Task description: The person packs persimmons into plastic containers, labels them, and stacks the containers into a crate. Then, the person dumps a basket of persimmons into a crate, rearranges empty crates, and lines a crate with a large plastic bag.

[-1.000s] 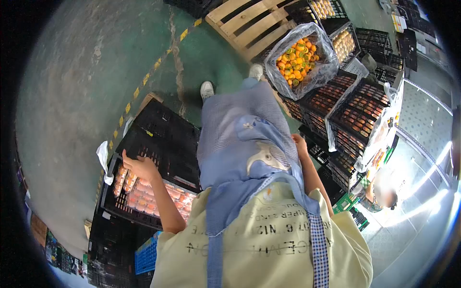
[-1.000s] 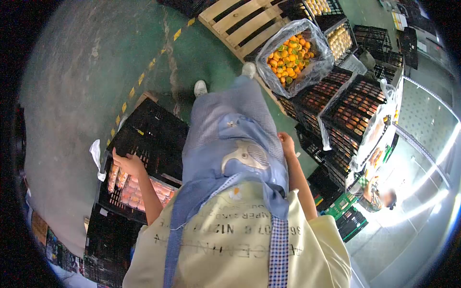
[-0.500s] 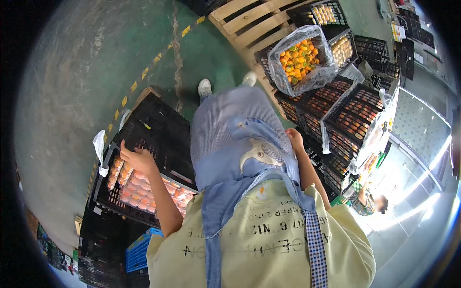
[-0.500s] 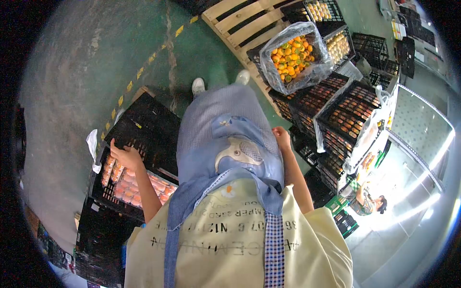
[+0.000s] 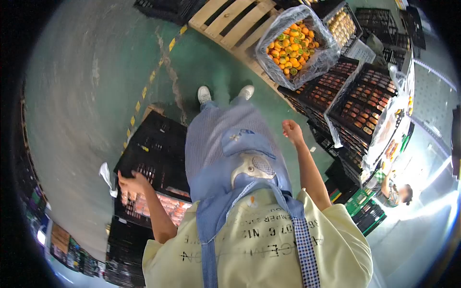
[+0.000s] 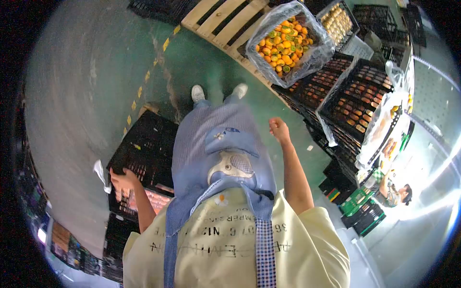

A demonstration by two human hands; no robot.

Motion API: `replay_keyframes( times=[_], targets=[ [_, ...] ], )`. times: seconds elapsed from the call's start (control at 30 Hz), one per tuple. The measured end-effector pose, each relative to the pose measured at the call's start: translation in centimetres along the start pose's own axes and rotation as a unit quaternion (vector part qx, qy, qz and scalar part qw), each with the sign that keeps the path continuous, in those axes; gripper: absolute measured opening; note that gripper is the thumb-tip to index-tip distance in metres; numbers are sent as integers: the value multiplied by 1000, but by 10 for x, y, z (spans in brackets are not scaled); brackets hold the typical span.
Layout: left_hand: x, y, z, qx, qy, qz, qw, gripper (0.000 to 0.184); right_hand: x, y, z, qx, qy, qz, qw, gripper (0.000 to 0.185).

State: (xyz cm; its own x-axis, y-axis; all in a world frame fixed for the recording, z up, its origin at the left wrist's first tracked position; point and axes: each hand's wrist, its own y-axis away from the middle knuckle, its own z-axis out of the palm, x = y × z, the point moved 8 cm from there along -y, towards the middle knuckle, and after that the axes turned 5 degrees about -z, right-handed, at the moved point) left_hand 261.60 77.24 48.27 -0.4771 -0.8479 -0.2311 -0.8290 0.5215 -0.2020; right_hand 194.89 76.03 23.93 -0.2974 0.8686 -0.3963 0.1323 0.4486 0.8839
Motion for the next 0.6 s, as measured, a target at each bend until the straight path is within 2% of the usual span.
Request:
replay_keyframes(
  times=[0.03, 0.1, 0.13, 0.17, 0.23, 0.27, 0.3, 0.33, 0.37, 0.4, 0.47, 0.53, 0.6],
  targets=[
    [19, 8, -15, 41, -52, 21, 998, 52, 7, -10, -16, 1, -8, 14, 1000, 15],
    [67, 24, -25, 76, -59, 59, 994, 52, 23, -37, -55, 15, -31, 37, 999, 15],
    [95, 37, -22, 73, -30, 54, 995, 53, 33, -53, -75, 20, -43, 32, 998, 16],
    [138, 52, -21, 60, -1, 94, 994, 53, 44, -71, -93, 22, -54, 27, 998, 16],
    [235, 91, -10, -16, 96, 137, 986, 52, 75, -115, -127, 16, -73, 30, 997, 17],
    [285, 114, -2, -70, 92, 151, 982, 54, 96, -136, -137, 5, -83, 42, 996, 19],
    [322, 132, 28, -132, 147, 155, 968, 55, 117, -158, -147, -7, -94, 54, 994, 20],
    [374, 154, 57, -123, 169, 248, 946, 57, 126, -181, -160, 7, -144, 78, 987, 21],
    [420, 177, 86, -164, 203, 298, 918, 56, 125, -201, -173, 17, -189, 106, 976, 22],
    [469, 207, 105, -303, 219, 200, 906, 56, 125, -218, -181, 28, -233, 134, 963, 23],
    [552, 251, 162, -356, 131, 273, 884, 55, 128, -255, -188, 52, -308, 172, 934, 29],
    [641, 307, 202, -440, 114, 245, 856, 58, 137, -302, -189, 74, -364, 213, 904, 36],
    [706, 347, 284, -434, 99, 335, 830, 62, 152, -356, -180, 88, -401, 254, 876, 45]
  ],
)
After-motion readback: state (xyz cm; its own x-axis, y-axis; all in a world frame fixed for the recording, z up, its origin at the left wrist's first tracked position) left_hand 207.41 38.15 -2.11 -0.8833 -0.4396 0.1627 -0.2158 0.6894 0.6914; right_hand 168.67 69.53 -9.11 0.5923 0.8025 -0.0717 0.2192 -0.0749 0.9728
